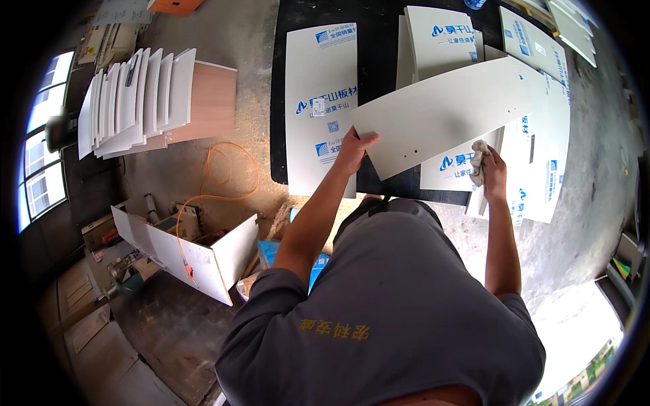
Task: The person wipes white boards with a cloth, scrapes the edges with a small metal tool, and stacks them on a table.
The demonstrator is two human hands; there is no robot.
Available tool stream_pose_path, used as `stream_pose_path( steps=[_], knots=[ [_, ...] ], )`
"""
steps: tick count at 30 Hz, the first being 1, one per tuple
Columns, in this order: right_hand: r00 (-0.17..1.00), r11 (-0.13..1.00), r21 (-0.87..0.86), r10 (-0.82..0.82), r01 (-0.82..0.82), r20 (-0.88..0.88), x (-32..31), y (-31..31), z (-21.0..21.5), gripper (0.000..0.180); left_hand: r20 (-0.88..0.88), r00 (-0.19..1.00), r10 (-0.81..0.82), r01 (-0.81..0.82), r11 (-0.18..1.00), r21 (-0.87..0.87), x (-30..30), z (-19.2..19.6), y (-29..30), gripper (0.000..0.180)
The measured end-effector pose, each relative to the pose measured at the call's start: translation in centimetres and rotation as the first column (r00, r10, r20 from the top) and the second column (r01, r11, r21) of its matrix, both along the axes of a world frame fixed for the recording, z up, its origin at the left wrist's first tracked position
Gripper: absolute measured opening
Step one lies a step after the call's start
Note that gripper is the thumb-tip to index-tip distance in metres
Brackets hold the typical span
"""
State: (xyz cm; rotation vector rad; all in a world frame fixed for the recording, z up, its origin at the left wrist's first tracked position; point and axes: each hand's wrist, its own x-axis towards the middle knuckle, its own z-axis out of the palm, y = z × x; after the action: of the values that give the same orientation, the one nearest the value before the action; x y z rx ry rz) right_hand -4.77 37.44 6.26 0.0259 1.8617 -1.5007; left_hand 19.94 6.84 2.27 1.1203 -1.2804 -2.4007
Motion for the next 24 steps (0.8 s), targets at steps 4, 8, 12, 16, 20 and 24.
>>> stream_pose_path(
  steps=[4,8,12,16,20,24],
  knots=[
    [0.989,0.988,-0.143,0.080,-0.063,0.123,2.5,-1.9,4.8,0.050,-0.029,0.999,-0.031,0.024,0.978,-0.208,0.3,4.1,1.4,0.055],
    [0.967,0.933,-0.319,0.219,-0.168,0.132,2.6,-1.9,9.2,0.075,0.000,0.986,-0.167,0.149,0.883,-0.444,-0.2,9.4,3.7,0.042],
    [0.960,0.938,-0.331,-0.006,0.102,0.279,4.8,-1.3,12.8,0.098,-0.012,0.910,-0.415,0.256,0.582,-0.772,-1.5,14.9,5.9,0.048],
    [0.962,0.939,-0.274,-0.146,0.209,0.231,7.5,0.7,15.6,0.084,0.068,0.753,-0.655,0.151,0.071,-0.986,-3.4,19.4,8.2,0.059],
    [0.922,0.864,-0.326,-0.339,0.383,0.185,10.2,3.4,16.1,0.056,0.254,0.511,-0.821,0.201,-0.173,-0.964,-3.7,20.9,10.2,0.055],
    [0.870,0.724,-0.483,-0.384,0.492,0.310,11.3,9.0,13.8,0.059,-0.024,0.342,-0.939,0.352,0.151,-0.924,-5.3,21.0,9.1,0.069]
  ],
)
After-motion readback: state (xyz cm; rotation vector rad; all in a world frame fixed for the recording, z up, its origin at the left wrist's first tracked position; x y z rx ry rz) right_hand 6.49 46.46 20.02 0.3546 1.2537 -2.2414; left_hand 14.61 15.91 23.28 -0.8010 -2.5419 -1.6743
